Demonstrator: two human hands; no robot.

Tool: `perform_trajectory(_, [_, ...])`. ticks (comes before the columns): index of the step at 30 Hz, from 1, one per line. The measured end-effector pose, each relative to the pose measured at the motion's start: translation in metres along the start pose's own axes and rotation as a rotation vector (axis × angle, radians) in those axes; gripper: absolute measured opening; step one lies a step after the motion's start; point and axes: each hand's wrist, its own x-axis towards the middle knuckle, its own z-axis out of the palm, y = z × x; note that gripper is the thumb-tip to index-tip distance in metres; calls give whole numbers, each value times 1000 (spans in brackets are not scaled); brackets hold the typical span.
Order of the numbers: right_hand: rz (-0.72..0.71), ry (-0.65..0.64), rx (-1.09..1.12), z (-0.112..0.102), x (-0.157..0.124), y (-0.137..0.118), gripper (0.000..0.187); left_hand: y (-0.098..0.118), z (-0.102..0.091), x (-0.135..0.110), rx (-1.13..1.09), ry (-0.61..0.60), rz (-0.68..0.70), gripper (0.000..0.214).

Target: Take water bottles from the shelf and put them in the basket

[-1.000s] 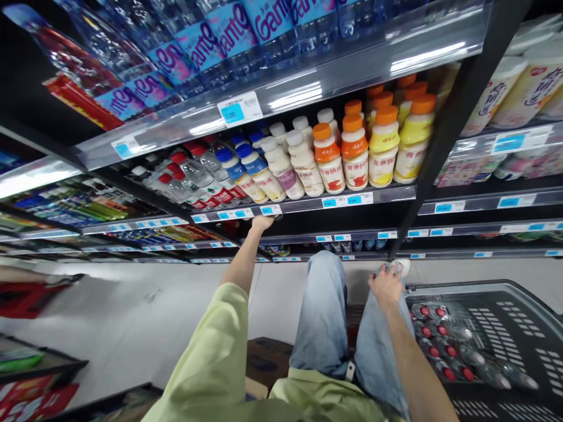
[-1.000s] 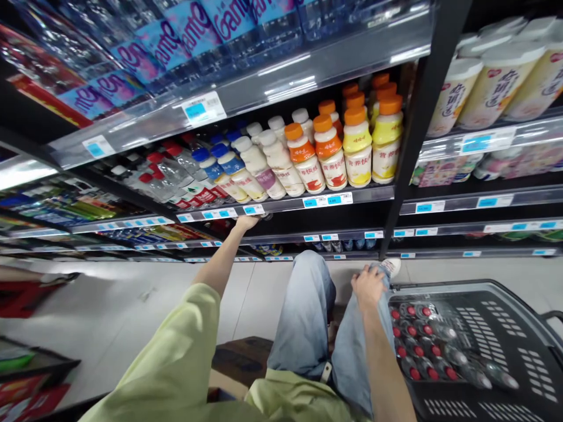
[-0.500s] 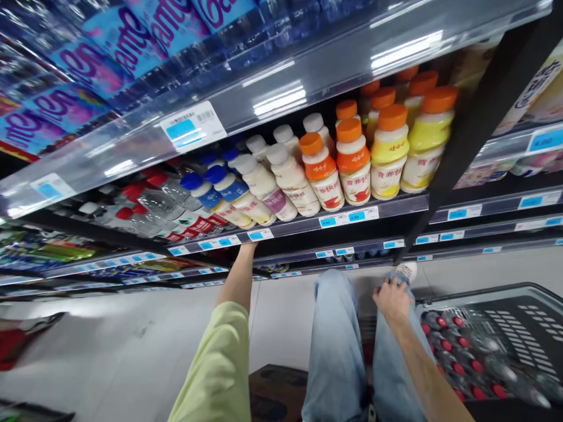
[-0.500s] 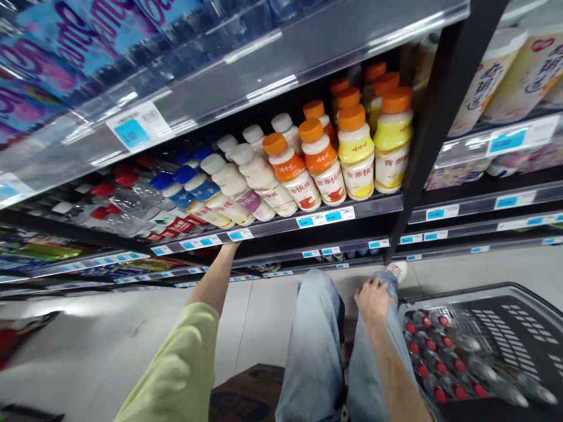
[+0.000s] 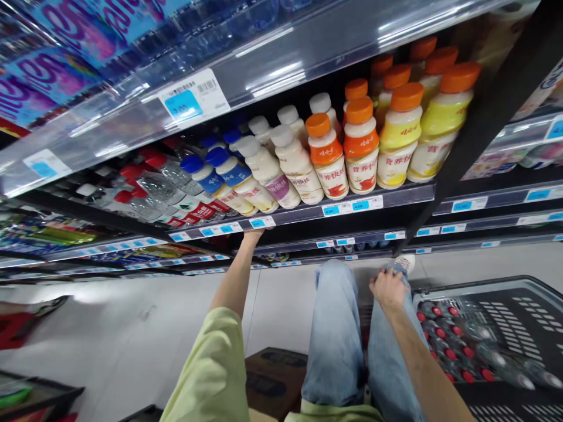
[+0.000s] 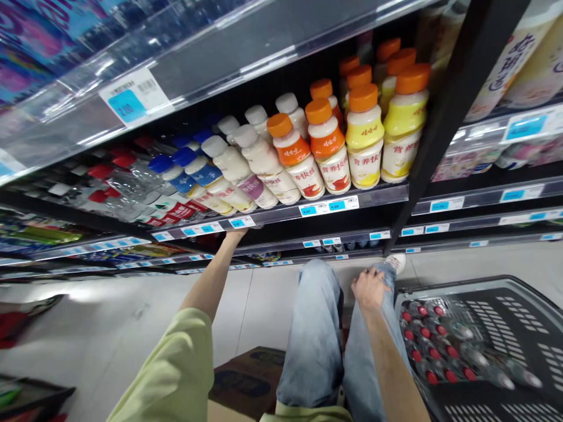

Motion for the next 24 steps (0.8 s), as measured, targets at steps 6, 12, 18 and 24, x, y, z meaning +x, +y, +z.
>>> perform_trajectory(6, [11, 20, 21, -3, -3, 3, 40, 26, 17, -44, 210, -126, -62, 45])
perform_trajectory(12, [-21, 58, 91, -5, -17, 14, 44, 61, 22, -100, 383, -203, 24, 26])
perform_trajectory(18, [-38, 102, 92, 2, -44, 25, 55, 97, 13, -147, 421, -232, 154, 22])
perform_trajectory(24, [-80, 162, 74, 12, -74, 27, 64, 141, -2, -186, 327, -251, 225, 23])
